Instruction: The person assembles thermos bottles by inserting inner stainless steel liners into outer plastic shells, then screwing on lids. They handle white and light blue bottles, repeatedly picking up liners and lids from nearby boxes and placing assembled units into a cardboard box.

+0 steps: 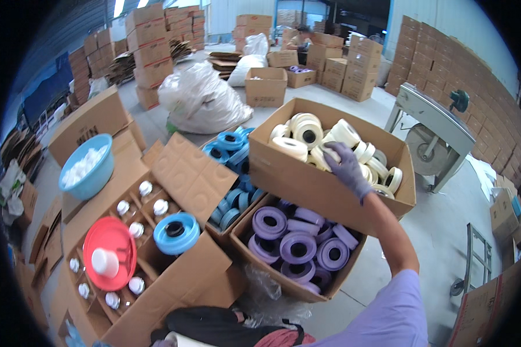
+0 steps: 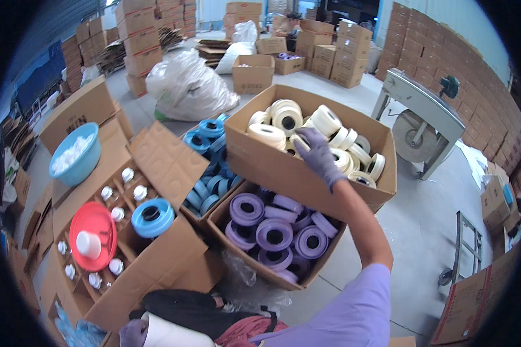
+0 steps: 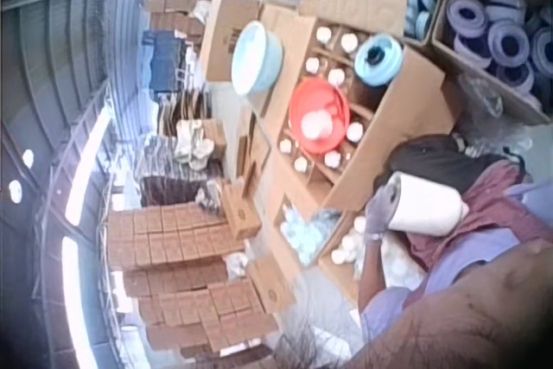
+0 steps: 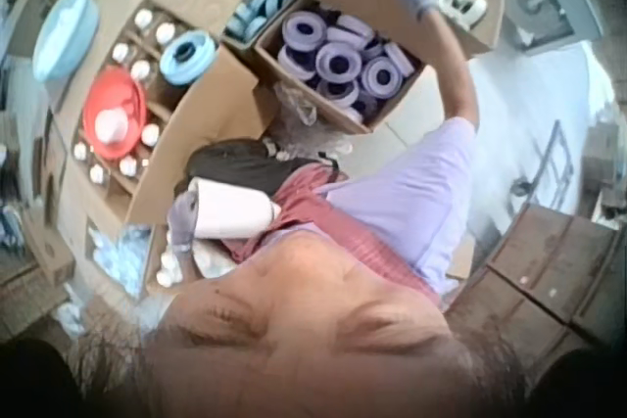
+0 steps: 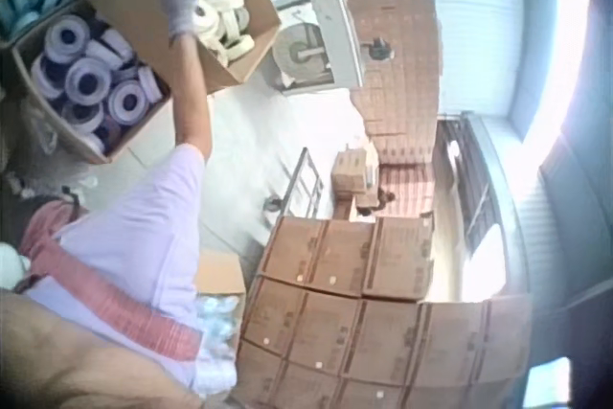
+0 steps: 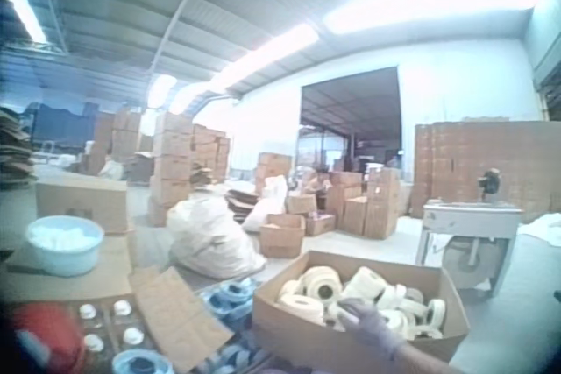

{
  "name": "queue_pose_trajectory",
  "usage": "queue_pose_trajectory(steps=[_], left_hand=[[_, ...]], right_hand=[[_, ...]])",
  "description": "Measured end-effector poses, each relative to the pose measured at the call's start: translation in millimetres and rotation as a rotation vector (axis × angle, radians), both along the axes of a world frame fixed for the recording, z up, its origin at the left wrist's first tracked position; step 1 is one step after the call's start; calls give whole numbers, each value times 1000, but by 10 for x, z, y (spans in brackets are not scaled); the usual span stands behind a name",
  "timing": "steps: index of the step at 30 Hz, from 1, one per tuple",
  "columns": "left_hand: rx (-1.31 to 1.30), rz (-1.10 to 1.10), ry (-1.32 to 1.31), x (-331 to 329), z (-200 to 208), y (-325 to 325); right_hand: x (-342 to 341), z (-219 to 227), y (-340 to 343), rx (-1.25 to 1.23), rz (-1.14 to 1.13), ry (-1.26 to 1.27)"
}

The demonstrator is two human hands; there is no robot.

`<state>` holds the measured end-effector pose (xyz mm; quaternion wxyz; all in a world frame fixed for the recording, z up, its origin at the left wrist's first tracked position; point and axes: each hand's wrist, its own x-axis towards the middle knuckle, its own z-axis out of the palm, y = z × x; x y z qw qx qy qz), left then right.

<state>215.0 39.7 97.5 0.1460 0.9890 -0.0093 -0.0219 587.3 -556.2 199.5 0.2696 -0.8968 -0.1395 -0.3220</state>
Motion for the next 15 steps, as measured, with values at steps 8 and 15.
queue_pose_trajectory(steps=[8, 15], left_hand=[[-122, 67, 171, 59, -20, 66], [-100, 251, 315, 20, 90, 9]], right_hand=[[1240, -638, -1505, -601, -471, 534], [1695, -1122, -1121, -666, -660, 520]])
